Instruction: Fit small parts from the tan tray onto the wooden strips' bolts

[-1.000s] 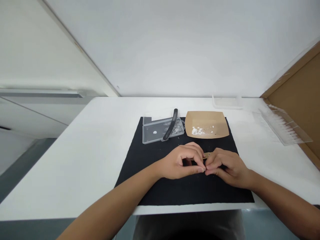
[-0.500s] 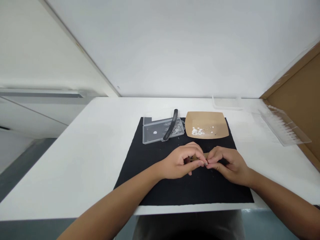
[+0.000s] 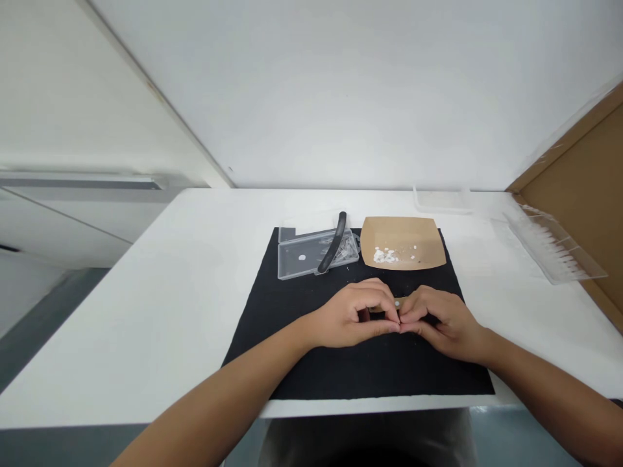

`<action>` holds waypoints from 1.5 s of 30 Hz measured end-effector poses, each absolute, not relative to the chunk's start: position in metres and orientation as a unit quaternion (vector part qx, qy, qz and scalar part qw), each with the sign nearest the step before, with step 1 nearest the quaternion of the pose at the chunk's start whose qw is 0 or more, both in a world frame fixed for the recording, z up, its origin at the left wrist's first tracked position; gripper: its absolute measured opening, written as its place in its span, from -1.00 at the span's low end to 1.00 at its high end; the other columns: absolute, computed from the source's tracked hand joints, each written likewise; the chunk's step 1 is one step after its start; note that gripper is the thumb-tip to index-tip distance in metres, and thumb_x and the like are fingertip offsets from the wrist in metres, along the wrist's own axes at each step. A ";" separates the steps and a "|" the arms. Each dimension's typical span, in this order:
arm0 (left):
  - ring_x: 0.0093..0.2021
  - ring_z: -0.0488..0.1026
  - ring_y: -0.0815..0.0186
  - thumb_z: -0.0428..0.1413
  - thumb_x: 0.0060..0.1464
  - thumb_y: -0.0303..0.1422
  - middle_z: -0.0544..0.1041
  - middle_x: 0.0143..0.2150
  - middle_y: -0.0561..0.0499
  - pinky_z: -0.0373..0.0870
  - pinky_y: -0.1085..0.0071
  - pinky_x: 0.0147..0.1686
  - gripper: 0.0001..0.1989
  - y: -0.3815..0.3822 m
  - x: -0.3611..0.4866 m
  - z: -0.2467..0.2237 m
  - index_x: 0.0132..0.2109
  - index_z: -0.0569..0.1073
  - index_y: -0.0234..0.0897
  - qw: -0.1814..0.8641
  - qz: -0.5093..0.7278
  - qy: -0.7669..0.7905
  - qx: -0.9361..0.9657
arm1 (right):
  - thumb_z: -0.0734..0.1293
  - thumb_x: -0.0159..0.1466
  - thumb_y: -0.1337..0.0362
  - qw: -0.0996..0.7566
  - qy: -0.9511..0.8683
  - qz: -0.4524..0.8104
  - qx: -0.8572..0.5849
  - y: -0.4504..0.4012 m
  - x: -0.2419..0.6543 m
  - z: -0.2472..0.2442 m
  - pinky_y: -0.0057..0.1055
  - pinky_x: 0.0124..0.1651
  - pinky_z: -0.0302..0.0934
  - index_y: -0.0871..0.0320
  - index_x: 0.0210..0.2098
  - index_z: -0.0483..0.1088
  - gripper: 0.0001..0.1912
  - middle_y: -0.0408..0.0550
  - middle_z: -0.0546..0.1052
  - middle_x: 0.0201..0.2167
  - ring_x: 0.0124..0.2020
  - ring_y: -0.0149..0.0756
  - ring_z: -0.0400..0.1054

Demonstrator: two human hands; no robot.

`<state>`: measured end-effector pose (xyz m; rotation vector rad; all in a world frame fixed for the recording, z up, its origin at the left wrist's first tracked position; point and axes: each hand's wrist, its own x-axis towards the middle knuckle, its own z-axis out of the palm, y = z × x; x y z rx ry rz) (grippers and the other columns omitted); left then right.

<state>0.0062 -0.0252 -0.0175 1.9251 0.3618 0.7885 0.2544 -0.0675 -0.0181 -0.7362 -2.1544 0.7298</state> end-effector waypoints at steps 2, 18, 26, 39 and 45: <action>-0.17 0.53 0.27 0.30 0.30 -0.33 0.61 -0.24 -0.14 0.55 0.40 -0.20 -0.87 -0.025 0.006 -0.017 -0.17 0.65 -0.33 0.505 0.324 0.142 0.787 | 0.43 0.46 0.29 0.368 -0.841 0.279 -0.282 -0.068 0.254 -0.017 -0.39 -0.13 0.42 0.03 -0.12 0.50 -0.97 -0.18 0.68 -0.26 -0.25 -0.39 0.56; -0.33 0.46 0.47 0.20 0.38 -0.23 0.43 -0.14 -0.03 0.61 0.62 -0.48 -0.77 -0.036 0.009 -0.018 -0.12 0.53 -0.35 0.675 0.259 0.193 0.663 | 0.43 0.43 0.41 0.397 -0.872 0.162 -0.235 -0.066 0.255 -0.018 -0.34 -0.18 0.36 0.07 -0.07 0.46 -0.86 -0.10 0.66 -0.21 -0.26 -0.35 0.54; -0.44 0.44 0.54 0.21 0.35 -0.24 0.42 -0.12 -0.01 0.57 0.64 -0.58 -0.78 -0.039 0.011 -0.022 -0.09 0.49 -0.35 0.651 0.294 0.244 0.656 | 0.43 0.40 0.49 0.418 -0.865 0.155 -0.231 -0.064 0.257 -0.017 -0.32 -0.17 0.38 0.07 -0.05 0.48 -0.78 -0.08 0.67 -0.16 -0.26 -0.36 0.54; -0.38 0.55 0.34 0.18 0.36 -0.11 0.51 -0.32 -0.02 0.52 0.57 -0.60 -0.69 -0.043 0.015 -0.018 -0.11 0.43 -0.31 0.660 0.308 0.292 0.620 | 0.43 0.36 0.57 0.440 -0.856 0.143 -0.231 -0.062 0.259 -0.017 -0.32 -0.18 0.37 0.13 -0.05 0.51 -0.74 -0.03 0.68 -0.13 -0.21 -0.34 0.56; -0.52 0.53 0.39 0.22 0.32 -0.03 0.52 -0.39 0.03 0.47 0.57 -0.64 -0.61 -0.042 0.016 -0.019 -0.11 0.41 -0.31 0.680 0.313 0.303 0.590 | 0.43 0.36 0.59 0.447 -0.852 0.145 -0.229 -0.062 0.260 -0.015 -0.31 -0.19 0.37 0.13 -0.04 0.51 -0.71 -0.02 0.69 -0.11 -0.20 -0.33 0.57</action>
